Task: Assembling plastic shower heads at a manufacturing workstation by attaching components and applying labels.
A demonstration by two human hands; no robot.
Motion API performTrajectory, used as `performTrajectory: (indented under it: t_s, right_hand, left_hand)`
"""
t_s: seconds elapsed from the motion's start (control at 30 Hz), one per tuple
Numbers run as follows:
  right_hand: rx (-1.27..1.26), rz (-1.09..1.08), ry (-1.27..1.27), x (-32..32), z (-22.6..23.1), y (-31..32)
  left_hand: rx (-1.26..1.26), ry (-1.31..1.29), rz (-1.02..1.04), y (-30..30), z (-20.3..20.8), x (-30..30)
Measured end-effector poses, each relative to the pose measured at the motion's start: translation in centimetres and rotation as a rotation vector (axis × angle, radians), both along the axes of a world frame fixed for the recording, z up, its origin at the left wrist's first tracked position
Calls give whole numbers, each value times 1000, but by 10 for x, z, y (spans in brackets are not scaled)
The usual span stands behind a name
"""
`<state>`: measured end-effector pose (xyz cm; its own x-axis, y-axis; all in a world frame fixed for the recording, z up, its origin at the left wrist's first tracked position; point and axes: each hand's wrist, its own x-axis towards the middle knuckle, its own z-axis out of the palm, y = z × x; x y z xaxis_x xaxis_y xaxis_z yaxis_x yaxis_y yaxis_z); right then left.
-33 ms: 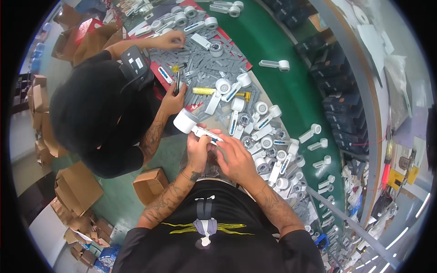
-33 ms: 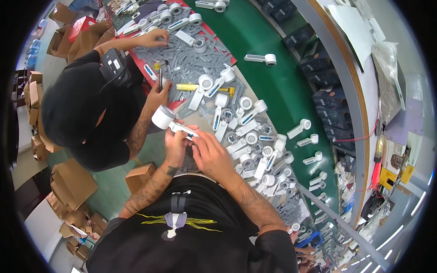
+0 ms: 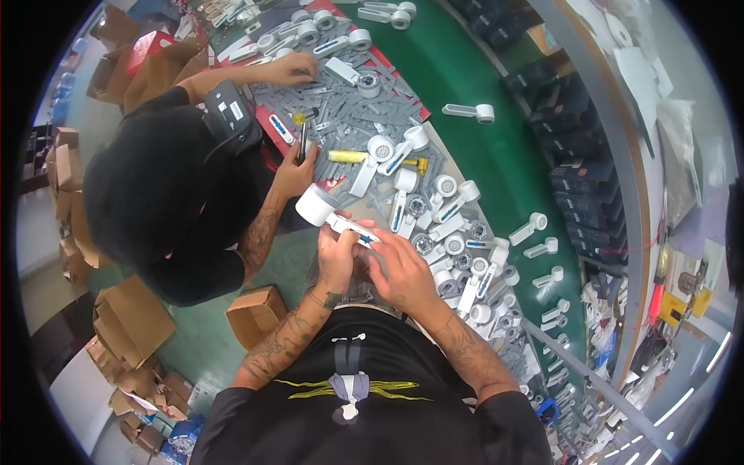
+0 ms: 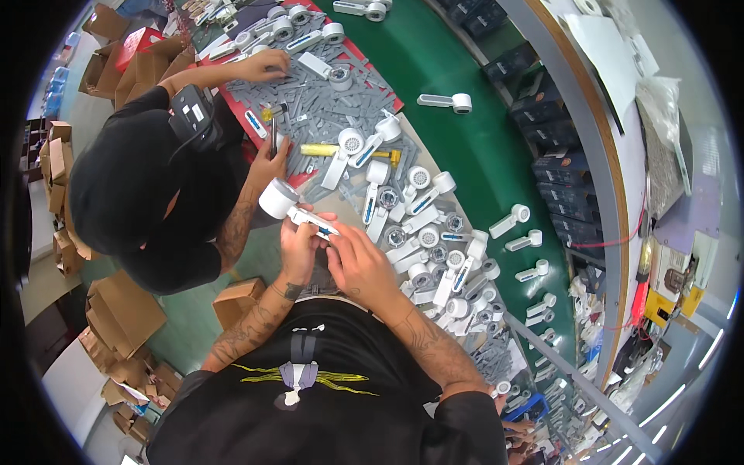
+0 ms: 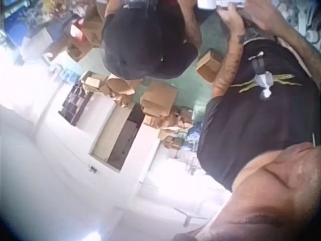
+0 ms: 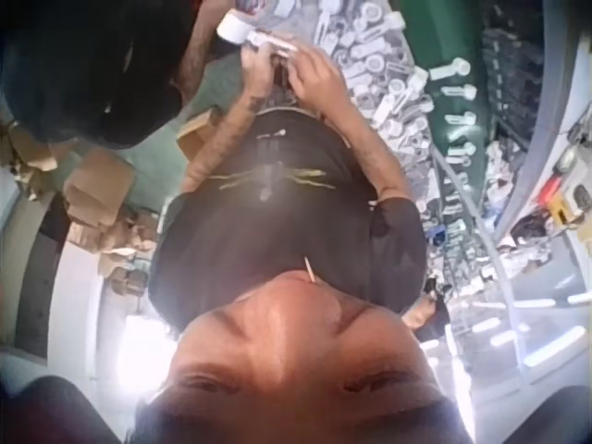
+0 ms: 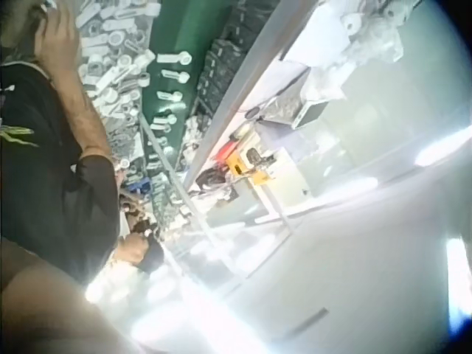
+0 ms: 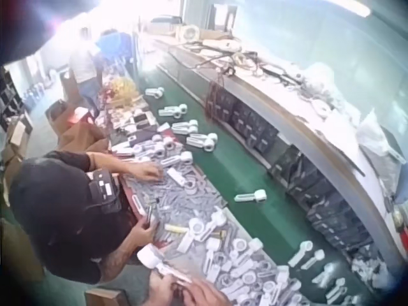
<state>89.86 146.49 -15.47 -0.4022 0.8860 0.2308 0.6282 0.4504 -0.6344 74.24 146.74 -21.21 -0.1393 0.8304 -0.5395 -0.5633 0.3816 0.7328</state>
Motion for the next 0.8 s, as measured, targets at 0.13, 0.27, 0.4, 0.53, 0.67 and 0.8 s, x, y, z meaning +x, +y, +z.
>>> performTrajectory:
  t_s: [0.13, 0.27, 0.4, 0.53, 0.67, 0.8]
  right_hand:
    - [-69, -11, -13, -6, -13, 19]
    - [-101, 6, 21, -13, -11, 36]
    - [-86, 18, 0, -10, -17, 52]
    - [-80, -10, -31, -10, -17, 63]
    - [-59, -45, -24, -8, -19, 73]
    - [-75, -25, -92, -10, -19, 83]
  left_hand:
    - [-30, 177, -44, 26, 2, -13]
    - [-63, 56, -18, 52, -3, -31]
    - [-79, 3, -72, 71, -10, -32]
    - [-109, -43, -107, 89, -14, -31]
    - [-113, -41, -122, 102, -23, -34]
    - [-135, -29, -156, 109, -24, -33]
